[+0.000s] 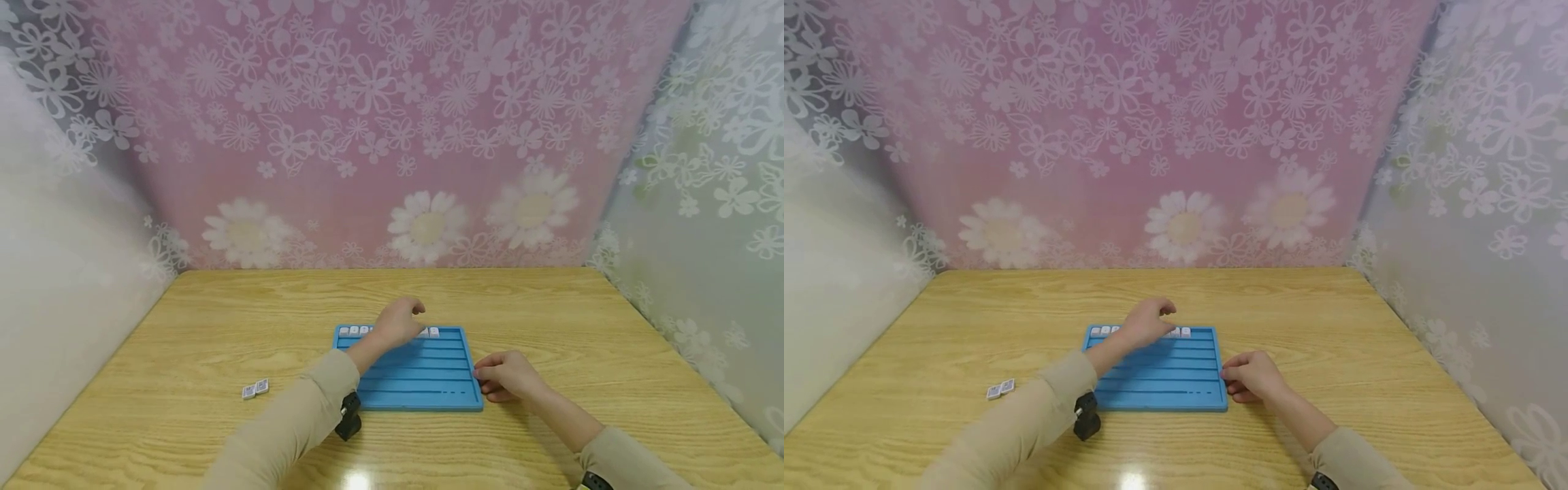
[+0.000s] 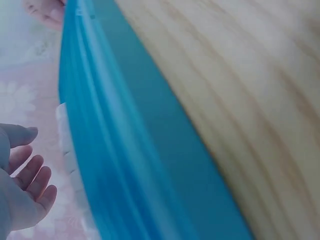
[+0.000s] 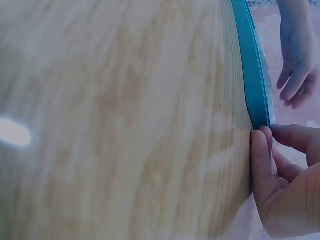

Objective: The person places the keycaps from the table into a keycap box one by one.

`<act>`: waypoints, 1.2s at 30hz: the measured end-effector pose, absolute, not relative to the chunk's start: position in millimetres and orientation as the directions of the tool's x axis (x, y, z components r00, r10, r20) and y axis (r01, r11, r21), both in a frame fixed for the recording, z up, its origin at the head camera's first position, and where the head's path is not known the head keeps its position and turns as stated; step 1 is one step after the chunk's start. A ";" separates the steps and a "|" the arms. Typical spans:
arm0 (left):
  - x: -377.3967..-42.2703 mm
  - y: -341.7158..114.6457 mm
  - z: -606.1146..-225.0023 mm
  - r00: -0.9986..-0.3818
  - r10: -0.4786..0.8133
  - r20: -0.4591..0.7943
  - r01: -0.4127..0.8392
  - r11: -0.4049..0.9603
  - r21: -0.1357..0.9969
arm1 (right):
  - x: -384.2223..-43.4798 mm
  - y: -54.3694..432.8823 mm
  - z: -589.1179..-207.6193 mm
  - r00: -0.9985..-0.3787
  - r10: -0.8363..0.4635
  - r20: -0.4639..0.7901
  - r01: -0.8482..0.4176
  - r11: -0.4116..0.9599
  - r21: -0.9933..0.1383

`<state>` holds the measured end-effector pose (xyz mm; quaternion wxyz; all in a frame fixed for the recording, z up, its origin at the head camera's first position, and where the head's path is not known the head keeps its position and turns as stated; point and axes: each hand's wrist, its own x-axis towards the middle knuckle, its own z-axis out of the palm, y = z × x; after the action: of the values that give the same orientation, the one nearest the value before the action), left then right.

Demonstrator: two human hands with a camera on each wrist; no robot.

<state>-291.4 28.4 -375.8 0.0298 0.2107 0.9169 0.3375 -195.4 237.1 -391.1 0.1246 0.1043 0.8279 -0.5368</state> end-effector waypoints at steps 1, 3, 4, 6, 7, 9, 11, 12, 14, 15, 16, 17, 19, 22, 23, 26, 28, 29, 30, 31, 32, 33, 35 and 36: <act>-290.6 24.4 -372.7 -0.912 0.400 0.095 0.363 0.675 0.642 | -195.6 237.0 -391.1 -0.947 0.040 -0.319 0.308 0.401 -0.863; -289.2 14.7 -367.9 -0.915 0.390 0.104 0.356 0.657 0.665 | -195.8 236.7 -390.9 -0.946 0.038 -0.321 0.308 0.403 -0.862; -288.4 9.2 -365.9 -0.916 0.387 0.111 0.354 0.645 0.677 | -195.9 236.5 -390.9 -0.946 0.038 -0.322 0.309 0.402 -0.862; -286.1 -2.6 -361.6 -0.917 0.379 0.122 0.351 0.625 0.697 | -196.0 236.2 -390.8 -0.946 0.036 -0.323 0.310 0.404 -0.861; -285.0 -8.8 -359.4 -0.917 0.377 0.134 0.356 0.618 0.701 | -196.1 236.0 -390.8 -0.945 0.036 -0.324 0.311 0.404 -0.860; -282.8 -21.4 -354.6 -0.918 0.367 0.150 0.359 0.608 0.708 | -196.1 235.7 -390.7 -0.945 0.035 -0.326 0.311 0.407 -0.859; -280.5 -34.0 -349.3 -0.920 0.354 0.169 0.364 0.607 0.707 | -196.2 235.4 -390.6 -0.945 0.036 -0.327 0.312 0.410 -0.857; -279.2 -40.4 -346.5 -0.921 0.347 0.176 0.364 0.610 0.704 | -196.3 235.3 -390.5 -0.945 0.036 -0.327 0.312 0.412 -0.856; -277.9 -53.0 -342.9 -0.928 0.329 0.177 0.354 0.621 0.699 | -196.3 235.2 -390.3 -0.944 0.036 -0.327 0.312 0.415 -0.855; -277.4 -59.4 -341.6 -0.931 0.321 0.174 0.346 0.624 0.700 | -196.1 235.0 -390.1 -0.944 0.037 -0.327 0.313 0.415 -0.854; -276.9 -65.6 -341.0 -0.936 0.309 0.171 0.336 0.631 0.699 | -196.1 234.9 -390.0 -0.944 0.037 -0.327 0.312 0.416 -0.854; -276.5 -72.0 -340.4 -0.939 0.301 0.163 0.326 0.637 0.699 | -196.0 234.8 -390.0 -0.944 0.037 -0.327 0.312 0.417 -0.854; -275.8 -84.8 -340.3 -0.944 0.293 0.153 0.313 0.648 0.695 | -195.8 234.8 -390.2 -0.945 0.038 -0.326 0.311 0.418 -0.854; -274.2 -104.5 -341.1 -0.947 0.287 0.142 0.303 0.661 0.686 | -196.1 235.9 -390.8 -0.947 0.033 -0.319 0.303 0.419 -0.856; -273.1 -111.5 -341.1 -0.948 0.288 0.136 0.300 0.666 0.683 | -196.1 236.4 -391.0 -0.948 0.031 -0.317 0.300 0.418 -0.857; -268.8 -131.6 -341.5 -0.953 0.281 0.116 0.284 0.687 0.669 | -196.5 237.6 -391.2 -0.949 0.020 -0.316 0.295 0.416 -0.860; -264.7 -144.2 -340.8 -0.957 0.273 0.098 0.268 0.704 0.658 | -197.1 237.6 -391.3 -0.947 0.022 -0.319 0.300 0.411 -0.861; -262.2 -149.9 -340.6 -0.958 0.271 0.090 0.262 0.711 0.653 | -197.4 237.5 -391.3 -0.947 0.023 -0.321 0.302 0.409 -0.861; -259.7 -155.3 -340.6 -0.959 0.270 0.085 0.259 0.718 0.646 | -197.8 237.4 -391.4 -0.946 0.025 -0.323 0.305 0.409 -0.860; -256.6 -160.1 -340.2 -0.960 0.270 0.074 0.253 0.723 0.643 | -198.3 237.4 -391.5 -0.945 0.027 -0.325 0.307 0.407 -0.860; -253.7 -164.9 -340.5 -0.959 0.275 0.065 0.252 0.728 0.638 | -198.7 237.3 -391.7 -0.945 0.030 -0.327 0.310 0.404 -0.861; -250.8 -169.2 -341.1 -0.958 0.281 0.060 0.254 0.732 0.632 | -198.7 237.4 -391.8 -0.945 0.031 -0.327 0.311 0.404 -0.860; -244.3 -177.2 -343.3 -0.955 0.294 0.047 0.258 0.738 0.624 | -198.5 238.0 -392.0 -0.945 0.024 -0.325 0.306 0.407 -0.861; -240.8 -180.9 -344.5 -0.952 0.303 0.043 0.263 0.739 0.620 | -198.2 238.1 -392.0 -0.946 0.021 -0.324 0.304 0.407 -0.861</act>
<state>-240.8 -180.9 -344.5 0.0301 0.1519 0.9320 0.3277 -198.2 238.1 -392.0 0.1321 0.0983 0.8284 -0.5354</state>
